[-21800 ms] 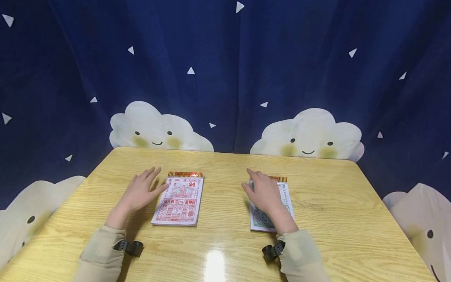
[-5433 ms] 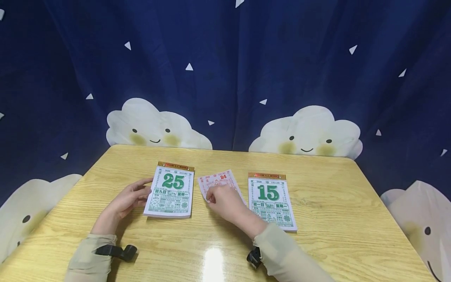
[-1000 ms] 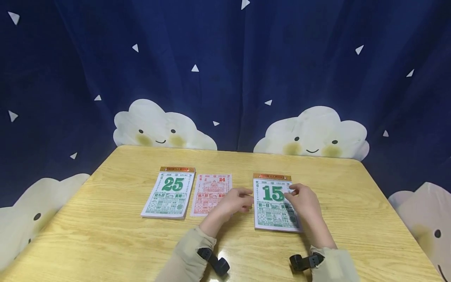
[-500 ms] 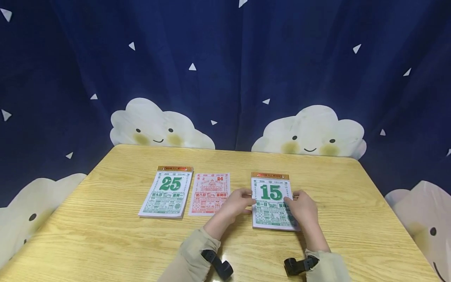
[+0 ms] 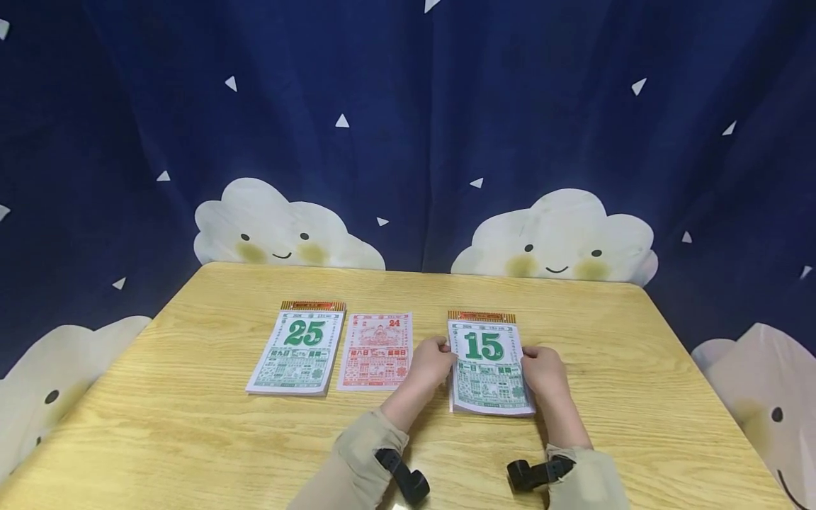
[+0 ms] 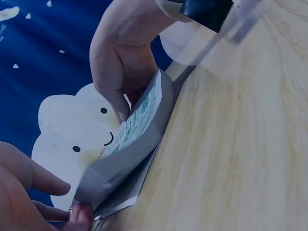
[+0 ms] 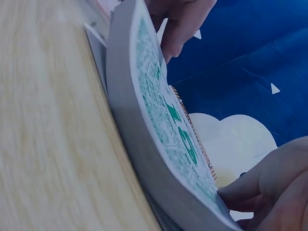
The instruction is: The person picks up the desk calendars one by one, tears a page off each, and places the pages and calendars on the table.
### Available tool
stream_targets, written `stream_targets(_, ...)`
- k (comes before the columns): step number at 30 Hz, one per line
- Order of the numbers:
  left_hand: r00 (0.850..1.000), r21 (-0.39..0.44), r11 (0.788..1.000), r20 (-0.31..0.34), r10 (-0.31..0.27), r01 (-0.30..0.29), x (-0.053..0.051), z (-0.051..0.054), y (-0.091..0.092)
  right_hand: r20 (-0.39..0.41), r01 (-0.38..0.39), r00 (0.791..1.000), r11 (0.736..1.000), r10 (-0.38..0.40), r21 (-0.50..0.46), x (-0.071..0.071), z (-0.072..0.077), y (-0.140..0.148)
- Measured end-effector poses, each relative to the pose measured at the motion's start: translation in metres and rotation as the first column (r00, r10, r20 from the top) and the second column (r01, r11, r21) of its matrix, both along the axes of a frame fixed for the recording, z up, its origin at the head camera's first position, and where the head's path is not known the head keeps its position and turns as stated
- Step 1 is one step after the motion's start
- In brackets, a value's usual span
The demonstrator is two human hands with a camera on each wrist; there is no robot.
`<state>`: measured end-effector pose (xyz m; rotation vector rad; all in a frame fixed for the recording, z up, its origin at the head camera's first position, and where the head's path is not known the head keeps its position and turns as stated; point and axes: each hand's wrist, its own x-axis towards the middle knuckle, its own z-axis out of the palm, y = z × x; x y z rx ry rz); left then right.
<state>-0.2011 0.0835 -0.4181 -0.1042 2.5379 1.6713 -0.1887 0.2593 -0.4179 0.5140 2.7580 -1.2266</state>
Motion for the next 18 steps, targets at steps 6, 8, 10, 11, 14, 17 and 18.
stream_targets(6,0.999,0.050,0.998,-0.005,0.036,-0.036,-0.0031,-0.0035,-0.0007,0.003,0.019,1.000,0.997,-0.018,-0.070,-0.0028,-0.0002,-0.0031)
stream_targets(8,0.999,0.058,0.997,-0.012,0.047,-0.046,-0.0034,-0.0052,-0.0010,-0.009,0.033,0.999,0.996,-0.034,-0.086,-0.0026,-0.0002,-0.0039)
stream_targets(10,0.998,0.068,0.996,-0.029,0.057,-0.055,-0.0033,-0.0069,-0.0012,-0.026,0.056,0.998,0.993,-0.059,-0.107,-0.0025,0.0000,-0.0045)
stream_targets(11,0.997,0.079,0.995,-0.040,0.061,-0.058,-0.0030,-0.0076,-0.0011,-0.034,0.068,0.997,0.991,-0.073,-0.119,-0.0022,0.0006,-0.0049)
stream_targets(14,0.994,0.124,0.989,-0.061,0.091,-0.083,-0.0022,-0.0082,-0.0002,-0.045,0.117,0.991,0.977,-0.127,-0.179,-0.0015,0.0026,-0.0060)
stream_targets(17,0.991,0.157,0.982,-0.069,0.115,-0.103,-0.0017,-0.0076,0.0009,-0.056,0.154,0.984,0.964,-0.169,-0.216,-0.0015,0.0038,-0.0065)
stream_targets(18,0.990,0.162,0.981,-0.068,0.124,-0.111,-0.0016,-0.0076,0.0012,-0.060,0.164,0.982,0.961,-0.182,-0.221,-0.0016,0.0037,-0.0067)
